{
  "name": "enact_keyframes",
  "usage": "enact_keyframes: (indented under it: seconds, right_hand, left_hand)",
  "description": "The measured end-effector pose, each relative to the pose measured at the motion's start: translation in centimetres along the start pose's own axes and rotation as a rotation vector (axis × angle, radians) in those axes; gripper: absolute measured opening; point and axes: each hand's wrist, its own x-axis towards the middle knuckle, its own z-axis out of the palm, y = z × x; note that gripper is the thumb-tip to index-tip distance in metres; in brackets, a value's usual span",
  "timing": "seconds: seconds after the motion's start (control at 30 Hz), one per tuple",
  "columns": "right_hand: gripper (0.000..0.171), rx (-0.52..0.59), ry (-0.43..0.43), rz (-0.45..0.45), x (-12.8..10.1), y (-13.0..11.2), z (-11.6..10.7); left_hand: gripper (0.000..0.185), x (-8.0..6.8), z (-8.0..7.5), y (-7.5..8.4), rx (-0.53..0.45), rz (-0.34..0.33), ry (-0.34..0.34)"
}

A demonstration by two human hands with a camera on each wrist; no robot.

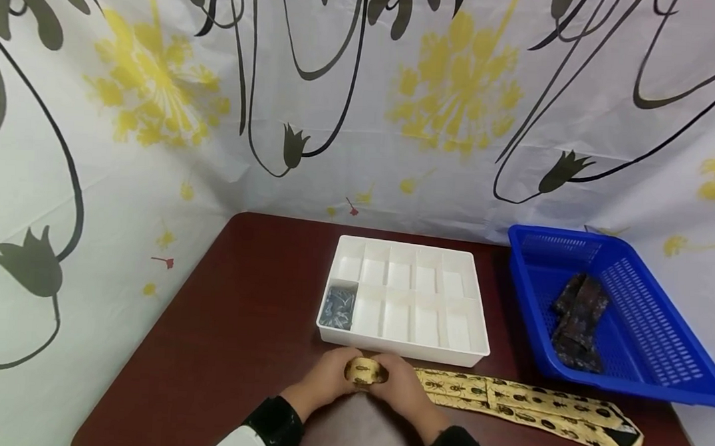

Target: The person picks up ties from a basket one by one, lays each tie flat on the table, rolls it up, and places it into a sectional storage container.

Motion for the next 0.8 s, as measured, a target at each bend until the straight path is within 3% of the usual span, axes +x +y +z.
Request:
enact_keyframes:
  seconds: [0.13,0.3,0.4,0.67,0.8]
  right_hand:
    - [0.035,0.003,0.005,-0.016,0.4,-0.1,-0.4]
    - [0.04,-0.002,0.014,-0.018,0.4,-0.2,-0.3]
    - [0.042,0.0,0.024,-0.031,0.3,-0.2,-0.2]
    - [0.051,-0.012,0.001,0.022,-0.2,-0.6,0.0]
    - [0.05,-0.054,-0.003,-0.019,-0.2,-0.7,-0.1]
  left_hand:
    - [0.033,0.4,-0.3,-0.4,-0.016,0.001,0.007]
    - [0.027,0.7,-0.7,0.5,0.159,0.05,0.011]
    - [0.022,0.9,-0.7,1.7,0.286,0.047,0.017]
    - [0.011,1.3,0.2,5.0,0.559,-0.178,-0.063]
    - [0.005,1.4,0.3,6.0,0.659,-0.231,-0.095]
